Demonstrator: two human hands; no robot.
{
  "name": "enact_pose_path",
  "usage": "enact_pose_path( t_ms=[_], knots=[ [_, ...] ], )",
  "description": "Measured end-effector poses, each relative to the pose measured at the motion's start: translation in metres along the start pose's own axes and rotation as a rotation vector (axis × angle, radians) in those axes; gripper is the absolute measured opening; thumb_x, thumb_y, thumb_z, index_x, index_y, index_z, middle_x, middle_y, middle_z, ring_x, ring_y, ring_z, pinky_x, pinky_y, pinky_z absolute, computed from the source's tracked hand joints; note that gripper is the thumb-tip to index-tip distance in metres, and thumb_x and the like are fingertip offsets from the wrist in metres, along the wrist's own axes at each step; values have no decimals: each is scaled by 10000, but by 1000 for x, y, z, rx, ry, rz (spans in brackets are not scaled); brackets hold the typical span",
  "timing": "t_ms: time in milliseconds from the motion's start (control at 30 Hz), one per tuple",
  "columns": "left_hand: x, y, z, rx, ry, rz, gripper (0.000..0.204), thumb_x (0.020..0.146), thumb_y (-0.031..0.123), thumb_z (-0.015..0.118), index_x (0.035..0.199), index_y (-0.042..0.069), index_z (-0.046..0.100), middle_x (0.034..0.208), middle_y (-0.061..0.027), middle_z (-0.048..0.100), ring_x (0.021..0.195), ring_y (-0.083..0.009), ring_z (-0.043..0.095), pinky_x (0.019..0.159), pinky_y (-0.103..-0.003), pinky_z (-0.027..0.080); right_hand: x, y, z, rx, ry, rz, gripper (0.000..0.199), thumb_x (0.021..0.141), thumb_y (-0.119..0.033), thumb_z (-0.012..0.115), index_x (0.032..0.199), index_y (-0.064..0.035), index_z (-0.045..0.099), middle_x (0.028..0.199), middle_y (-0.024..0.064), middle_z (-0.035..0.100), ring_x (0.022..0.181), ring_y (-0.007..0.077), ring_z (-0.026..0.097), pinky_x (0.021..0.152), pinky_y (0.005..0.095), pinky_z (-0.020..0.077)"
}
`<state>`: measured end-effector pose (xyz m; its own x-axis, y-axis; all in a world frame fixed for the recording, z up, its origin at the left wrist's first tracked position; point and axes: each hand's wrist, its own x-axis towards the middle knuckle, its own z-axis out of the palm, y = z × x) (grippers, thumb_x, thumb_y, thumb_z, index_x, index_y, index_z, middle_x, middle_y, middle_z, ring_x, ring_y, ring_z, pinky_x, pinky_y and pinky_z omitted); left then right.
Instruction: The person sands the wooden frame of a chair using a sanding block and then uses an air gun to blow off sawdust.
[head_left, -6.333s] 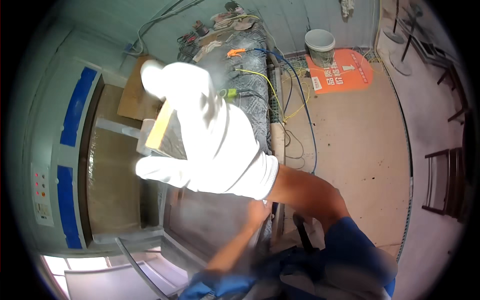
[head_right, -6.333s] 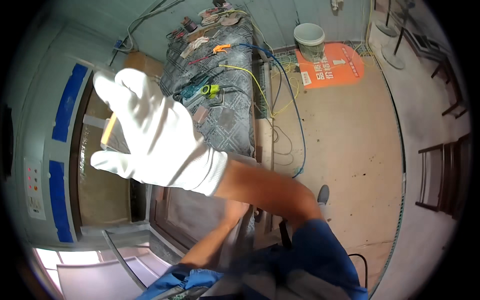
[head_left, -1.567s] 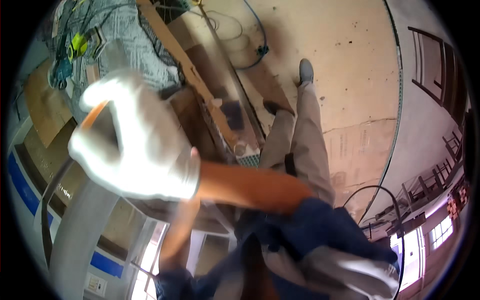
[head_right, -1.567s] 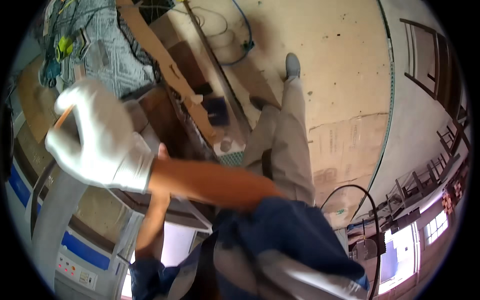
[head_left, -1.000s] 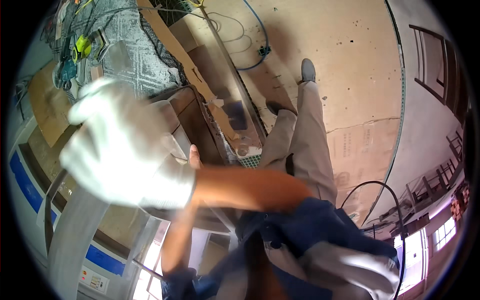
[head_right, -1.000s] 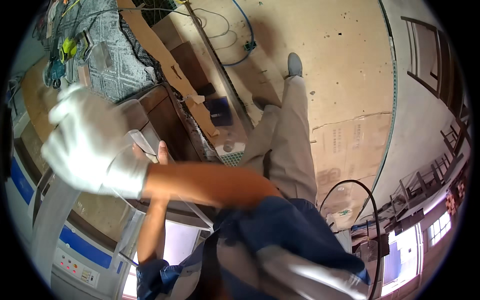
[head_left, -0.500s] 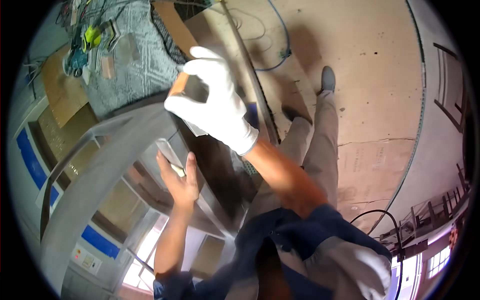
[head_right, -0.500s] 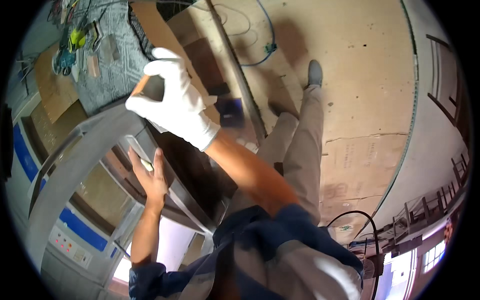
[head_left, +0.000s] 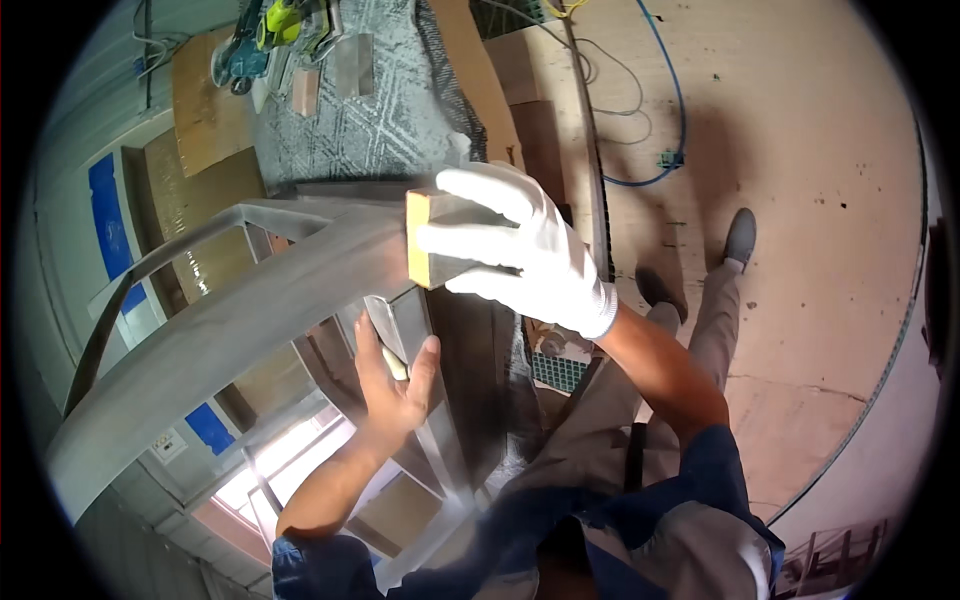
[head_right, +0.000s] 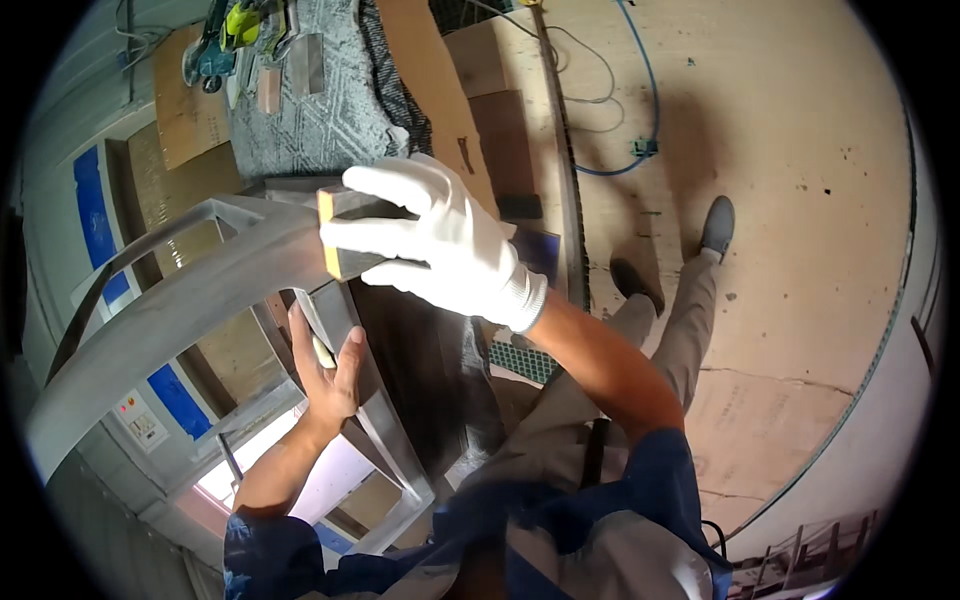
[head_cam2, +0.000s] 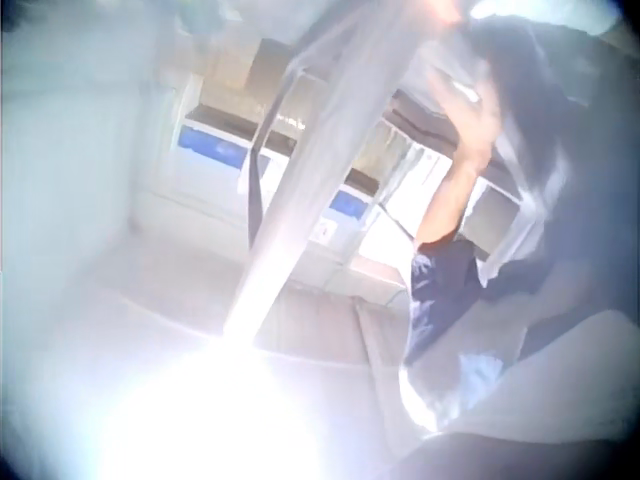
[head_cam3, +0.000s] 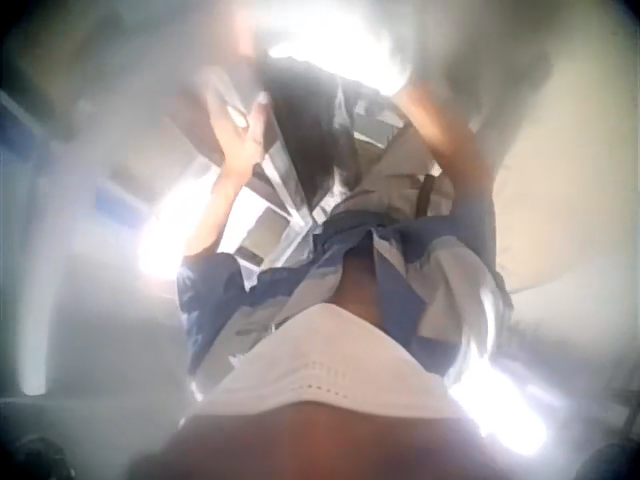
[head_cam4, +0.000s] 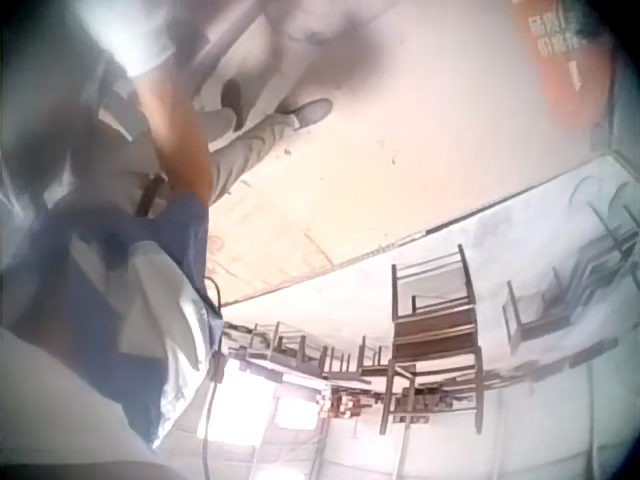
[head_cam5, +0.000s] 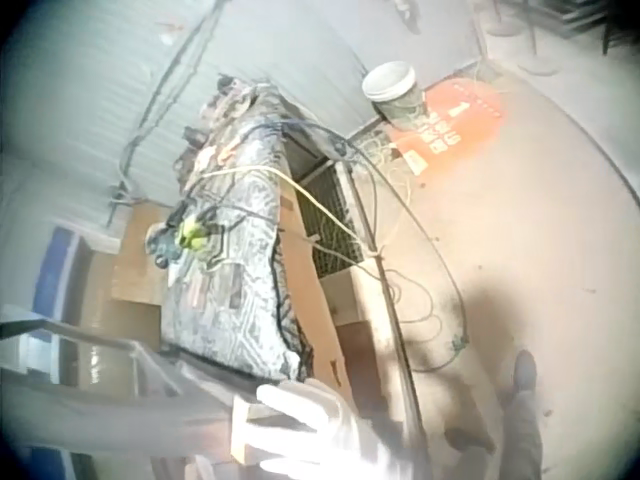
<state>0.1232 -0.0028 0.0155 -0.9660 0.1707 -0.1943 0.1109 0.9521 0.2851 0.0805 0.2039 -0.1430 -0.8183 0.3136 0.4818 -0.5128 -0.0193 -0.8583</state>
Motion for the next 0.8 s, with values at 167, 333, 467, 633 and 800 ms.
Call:
enact_pose_path(
  t_ms=[167, 333, 467, 633, 800],
  knots=[
    [11, 22, -1, -32, -27, 119, 605, 890, 110, 721, 1377, -94, 426, 1171, -212, 587, 1051, -289, 585, 946, -396, 462, 14, -10, 22, 54, 84, -176, 415, 759, -206, 798, 1158, -310, 751, 1310, 52, 598, 1158, 257, 575, 994, 421, 492],
    [1, 14, -1, -48, -27, -19, 570, 923, 95, 694, 1378, -89, 404, 1222, -201, 588, 1108, -278, 582, 962, -370, 462, 10, -3, 47, -15, 292, -209, 267, 779, -196, 792, 1022, -290, 733, 1157, 17, 635, 956, 200, 629, 740, 359, 548],
    [-2, 21, -20, -59, -330, -77, 692, 1017, 80, 569, 1545, -17, 134, 1460, -193, 407, 1288, -262, 460, 1092, -372, 348, 35, -27, 59, -26, 274, -305, 202, 850, -228, 724, 1024, -319, 673, 1124, 9, 554, 907, 174, 579, 657, 316, 518],
    [3, 10, -22, 102, -281, 33, 715, 1017, 71, 557, 1576, 16, 116, 1377, -166, 475, 1142, -212, 547, 975, -315, 453, 16, 1, 46, -95, 259, -236, 183, 836, -278, 745, 971, -361, 655, 1078, -22, 544, 761, 143, 573, 598, 309, 486],
    [-7, 14, -26, 21, -346, -151, 697, 1019, 45, 537, 1582, 19, 127, 1488, -129, 413, 1270, -208, 480, 1040, -314, 413, 27, -24, 37, -28, 194, -188, 335, 789, -228, 781, 1097, -323, 690, 1212, 44, 565, 1011, 219, 596, 810, 365, 541]
  ],
)
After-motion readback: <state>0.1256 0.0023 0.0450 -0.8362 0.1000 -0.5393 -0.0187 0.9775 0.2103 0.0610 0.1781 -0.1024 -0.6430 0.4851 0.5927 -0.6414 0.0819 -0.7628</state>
